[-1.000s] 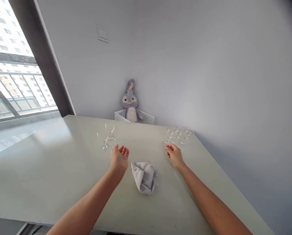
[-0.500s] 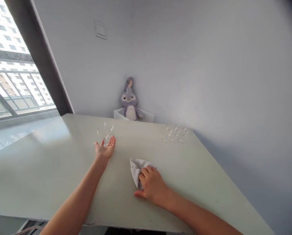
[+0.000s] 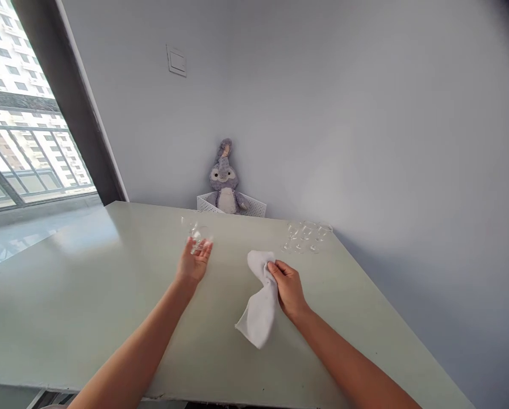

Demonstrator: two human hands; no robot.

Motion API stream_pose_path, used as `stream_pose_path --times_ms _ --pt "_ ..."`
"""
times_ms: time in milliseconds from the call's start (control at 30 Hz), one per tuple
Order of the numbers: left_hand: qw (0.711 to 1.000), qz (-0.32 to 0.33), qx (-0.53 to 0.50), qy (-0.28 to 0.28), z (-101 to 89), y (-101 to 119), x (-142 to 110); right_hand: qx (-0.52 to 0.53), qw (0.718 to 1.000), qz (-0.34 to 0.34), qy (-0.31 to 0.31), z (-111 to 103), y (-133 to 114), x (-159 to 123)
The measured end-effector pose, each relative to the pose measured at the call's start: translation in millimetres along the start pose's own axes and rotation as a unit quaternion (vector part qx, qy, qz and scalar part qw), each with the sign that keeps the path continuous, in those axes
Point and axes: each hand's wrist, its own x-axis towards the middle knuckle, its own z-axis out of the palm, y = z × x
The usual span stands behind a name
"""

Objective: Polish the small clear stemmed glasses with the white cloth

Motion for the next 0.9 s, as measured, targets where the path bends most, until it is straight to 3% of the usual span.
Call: stream_pose_path --times_ms 67,133,267,333,467,567,700,800,867,900 --pt "0.994 0.007 0.076 -0.072 0.1 -23.7 -12.7 0.011 0.999 -0.03 0.036 3.1 -14.1 3.1" --pt "0.983 0.011 0.116 -0.141 0.5 -45.9 -26.7 -0.011 0.997 -0.073 0.027 10.1 -24.0 2.6" --pt "0.96 -0.013 0.182 -0.211 2.9 -70.8 -52.5 -0.05 0.987 -0.08 -0.134 26.7 -20.8 -1.3" --pt "0.945 -0.032 0.23 -0.231 3.4 -73.7 -61.6 -0.045 0.98 -0.047 -0.19 30.3 -10.4 -1.5" --pt "0.899 -0.009 0.348 -0.264 0.5 -70.6 -68.7 -0.011 0.973 0.003 -0.23 24.7 9.0 2.1" --pt "0.839 0.054 0.44 -0.315 -2.6 -62.3 -64.5 0.09 0.967 0.069 -0.226 14.8 12.4 5.3" --pt "0.765 0.109 0.474 -0.421 -1.1 -50.1 -59.5 0.237 0.931 0.169 -0.221 6.0 5.6 2.2" --pt "0.768 0.08 0.485 -0.411 4.7 -48.7 -63.2 0.153 0.955 0.094 -0.238 5.1 2.1 -6.9" --pt "0.782 0.045 0.507 -0.359 8.5 -51.1 -66.9 -0.008 0.973 -0.026 -0.228 4.0 2.9 -12.3" --pt "0.78 0.025 0.528 -0.336 9.9 -52.3 -68.3 -0.092 0.968 -0.083 -0.218 2.6 4.0 -13.9"
